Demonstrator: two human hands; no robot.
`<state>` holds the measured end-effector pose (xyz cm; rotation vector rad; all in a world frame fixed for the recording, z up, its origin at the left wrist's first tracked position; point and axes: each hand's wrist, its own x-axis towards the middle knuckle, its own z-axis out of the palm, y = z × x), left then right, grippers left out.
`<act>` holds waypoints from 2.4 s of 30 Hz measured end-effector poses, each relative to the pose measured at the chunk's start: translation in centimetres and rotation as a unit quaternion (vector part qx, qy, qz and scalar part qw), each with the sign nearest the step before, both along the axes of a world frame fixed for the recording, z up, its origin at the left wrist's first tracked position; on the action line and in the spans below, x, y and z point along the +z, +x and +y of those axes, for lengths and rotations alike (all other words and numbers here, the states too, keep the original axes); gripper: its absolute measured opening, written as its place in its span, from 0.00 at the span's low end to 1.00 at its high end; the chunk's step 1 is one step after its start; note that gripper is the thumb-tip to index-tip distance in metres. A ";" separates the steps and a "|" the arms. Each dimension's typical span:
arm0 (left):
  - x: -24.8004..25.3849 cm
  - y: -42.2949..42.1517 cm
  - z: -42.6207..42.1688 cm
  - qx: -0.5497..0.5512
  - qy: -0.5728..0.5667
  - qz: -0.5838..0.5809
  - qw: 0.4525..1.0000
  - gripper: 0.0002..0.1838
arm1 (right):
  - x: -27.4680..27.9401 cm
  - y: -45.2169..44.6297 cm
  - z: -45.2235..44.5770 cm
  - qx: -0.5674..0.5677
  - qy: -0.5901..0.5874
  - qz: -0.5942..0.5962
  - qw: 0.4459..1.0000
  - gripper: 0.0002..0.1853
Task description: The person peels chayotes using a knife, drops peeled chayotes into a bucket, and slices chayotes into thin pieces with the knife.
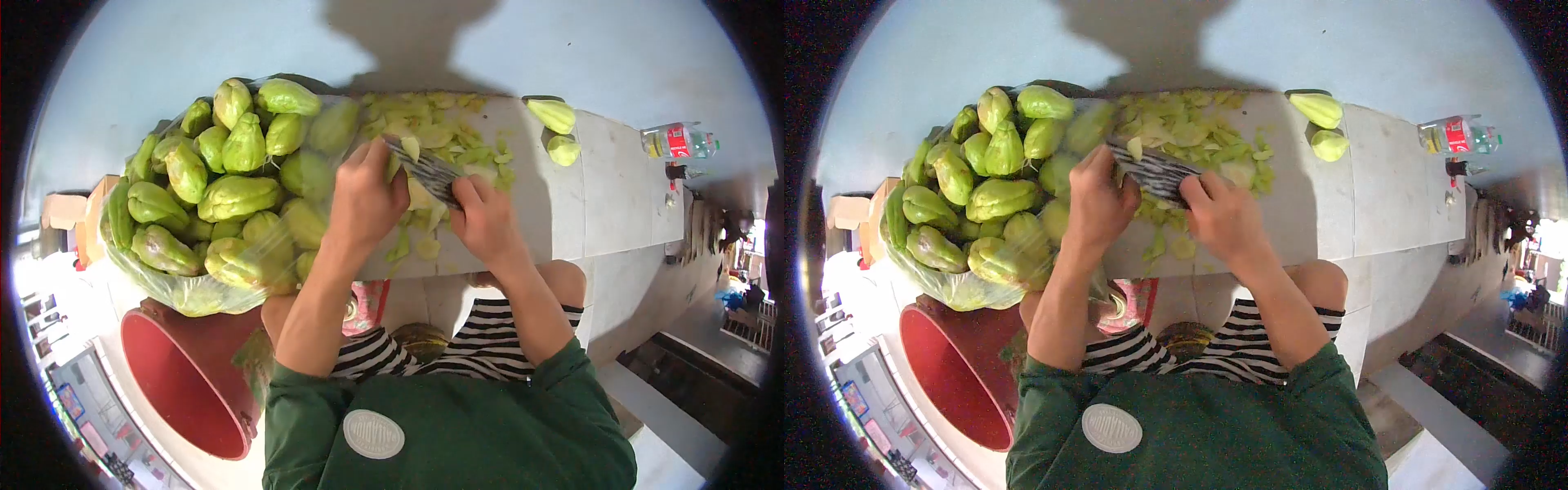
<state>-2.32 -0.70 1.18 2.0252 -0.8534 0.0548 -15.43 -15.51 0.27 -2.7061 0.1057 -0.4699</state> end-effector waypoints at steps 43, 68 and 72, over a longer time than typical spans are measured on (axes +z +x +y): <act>0.5 1.4 0.1 0.061 -0.181 0.300 0.935 0.19 | -0.3 0.7 0.2 -0.071 0.005 0.021 0.997 0.12; 0.5 4.9 1.4 0.188 -0.169 0.362 0.897 0.35 | 0.1 -0.3 0.4 -0.089 -0.084 -0.056 0.991 0.15; 1.3 5.4 2.2 0.006 -0.363 0.572 0.735 0.21 | 0.0 -0.3 -0.4 -0.122 -0.003 -0.033 0.992 0.15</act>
